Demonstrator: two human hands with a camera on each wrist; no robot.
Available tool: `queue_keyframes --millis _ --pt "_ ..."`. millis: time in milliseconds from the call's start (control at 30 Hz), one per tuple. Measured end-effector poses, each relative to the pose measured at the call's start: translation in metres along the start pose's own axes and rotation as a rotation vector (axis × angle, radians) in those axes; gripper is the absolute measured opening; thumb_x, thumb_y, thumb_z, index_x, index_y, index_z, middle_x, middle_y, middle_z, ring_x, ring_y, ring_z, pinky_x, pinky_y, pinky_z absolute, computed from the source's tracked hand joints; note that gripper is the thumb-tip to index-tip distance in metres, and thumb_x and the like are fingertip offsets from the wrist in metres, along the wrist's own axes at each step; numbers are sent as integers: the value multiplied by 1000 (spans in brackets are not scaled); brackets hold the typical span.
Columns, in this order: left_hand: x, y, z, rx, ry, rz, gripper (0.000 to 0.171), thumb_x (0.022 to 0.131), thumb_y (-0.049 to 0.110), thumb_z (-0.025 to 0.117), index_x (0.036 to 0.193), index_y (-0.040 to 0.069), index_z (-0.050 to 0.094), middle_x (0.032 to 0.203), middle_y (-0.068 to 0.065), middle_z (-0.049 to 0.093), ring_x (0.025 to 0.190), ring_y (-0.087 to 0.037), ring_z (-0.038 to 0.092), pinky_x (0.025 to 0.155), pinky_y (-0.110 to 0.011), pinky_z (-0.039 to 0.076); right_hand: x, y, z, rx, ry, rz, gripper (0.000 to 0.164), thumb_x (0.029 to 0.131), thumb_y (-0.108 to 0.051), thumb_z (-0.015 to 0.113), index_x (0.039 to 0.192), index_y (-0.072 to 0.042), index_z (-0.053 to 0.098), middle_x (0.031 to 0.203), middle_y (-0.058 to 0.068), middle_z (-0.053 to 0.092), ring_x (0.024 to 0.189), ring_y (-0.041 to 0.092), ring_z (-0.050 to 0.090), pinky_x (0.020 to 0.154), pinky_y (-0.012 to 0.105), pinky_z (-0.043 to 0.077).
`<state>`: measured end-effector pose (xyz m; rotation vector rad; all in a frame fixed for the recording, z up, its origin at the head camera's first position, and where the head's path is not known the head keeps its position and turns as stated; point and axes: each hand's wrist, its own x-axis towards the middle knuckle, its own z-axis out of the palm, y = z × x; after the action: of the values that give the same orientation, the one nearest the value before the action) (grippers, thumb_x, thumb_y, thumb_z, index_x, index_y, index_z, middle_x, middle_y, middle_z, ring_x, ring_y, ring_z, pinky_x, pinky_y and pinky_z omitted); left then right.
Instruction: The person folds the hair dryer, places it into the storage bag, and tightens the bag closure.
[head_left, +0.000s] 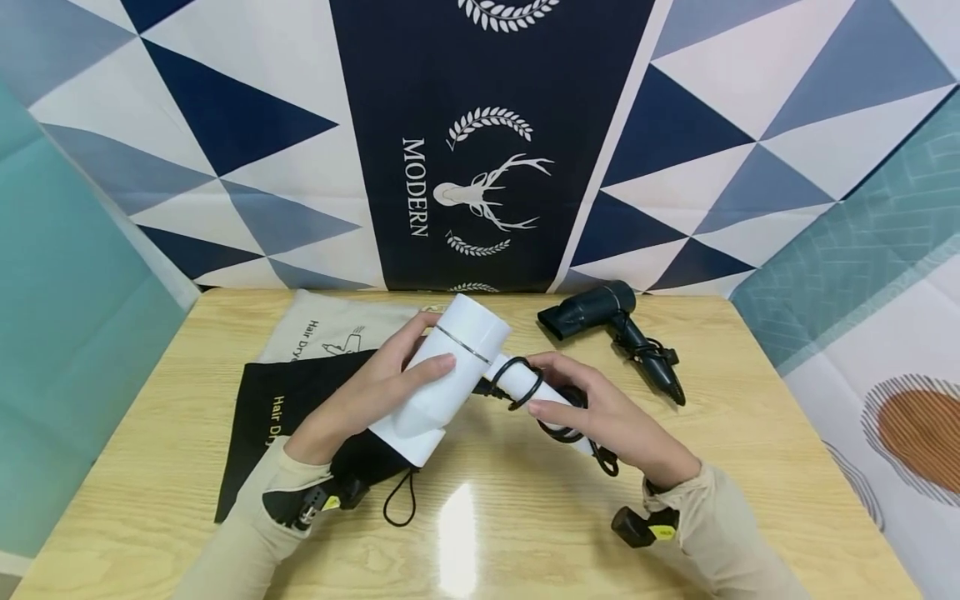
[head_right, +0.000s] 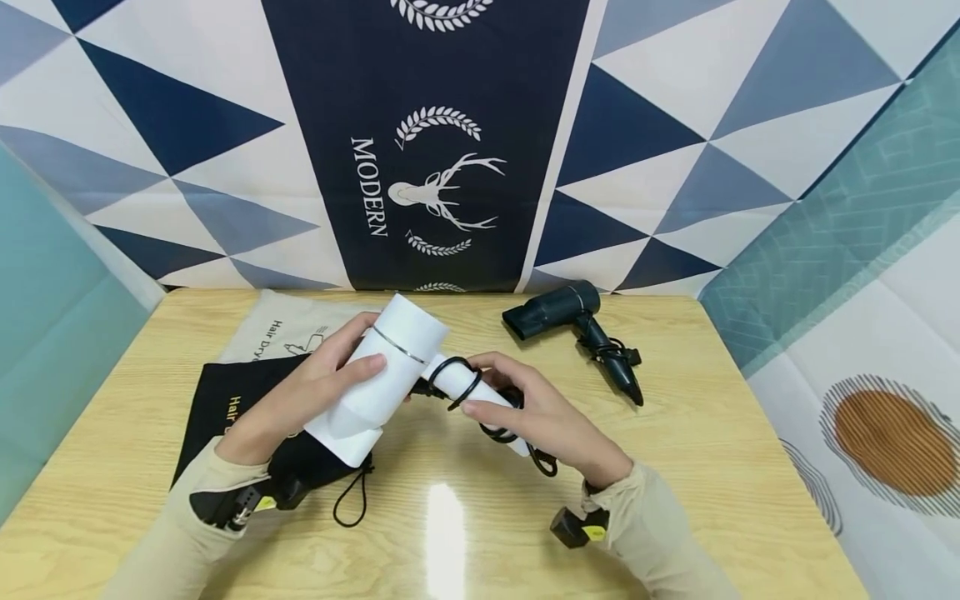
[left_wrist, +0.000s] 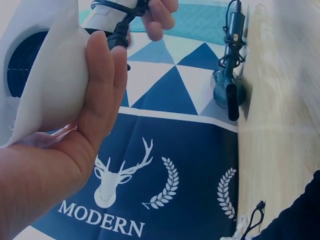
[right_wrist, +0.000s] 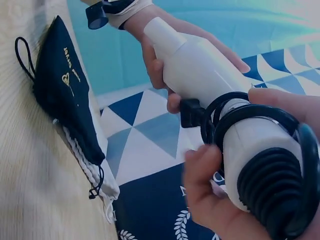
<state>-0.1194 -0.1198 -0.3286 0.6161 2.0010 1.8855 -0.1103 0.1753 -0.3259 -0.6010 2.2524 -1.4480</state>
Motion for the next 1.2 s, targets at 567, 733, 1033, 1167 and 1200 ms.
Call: queue_keyframes --millis 567,733,1033,1167,1200 --pt "2 5 7 158 105 52 58 100 34 57 152 24 32 117 -16 58 89 -28 66 60 -43 58 5 4 14 113 98 -132 33 102 -16 58 132 -7 52 103 19 60 73 28 63 56 37 55" --pt "-1 4 8 149 62 -19 54 103 35 51 151 21 32 110 -18 59 79 -27 68 59 -44 58 6 4 18 27 148 -118 37 101 -17 59 136 -10 51 112 13 61 83 25 66 65 35 57" --pt "-3 4 15 123 62 5 51 104 34 50 150 18 34 108 -18 58 77 -28 68 59 -45 58 -3 2 21 -122 136 -181 30 106 -25 50 135 -25 48 93 7 61 69 18 60 52 33 53" --pt "-4 4 19 120 83 21 51 103 32 50 150 18 34 108 -17 58 77 -28 68 58 -46 57 -6 -2 21 -156 159 -211 25 105 -24 51 131 -24 51 86 7 60 63 18 59 48 32 51" --pt "-4 4 20 120 89 26 51 103 32 50 150 17 35 108 -18 58 77 -28 68 58 -46 57 -6 -2 21 -163 168 -219 24 105 -23 51 129 -24 52 85 7 60 62 18 59 47 31 51"
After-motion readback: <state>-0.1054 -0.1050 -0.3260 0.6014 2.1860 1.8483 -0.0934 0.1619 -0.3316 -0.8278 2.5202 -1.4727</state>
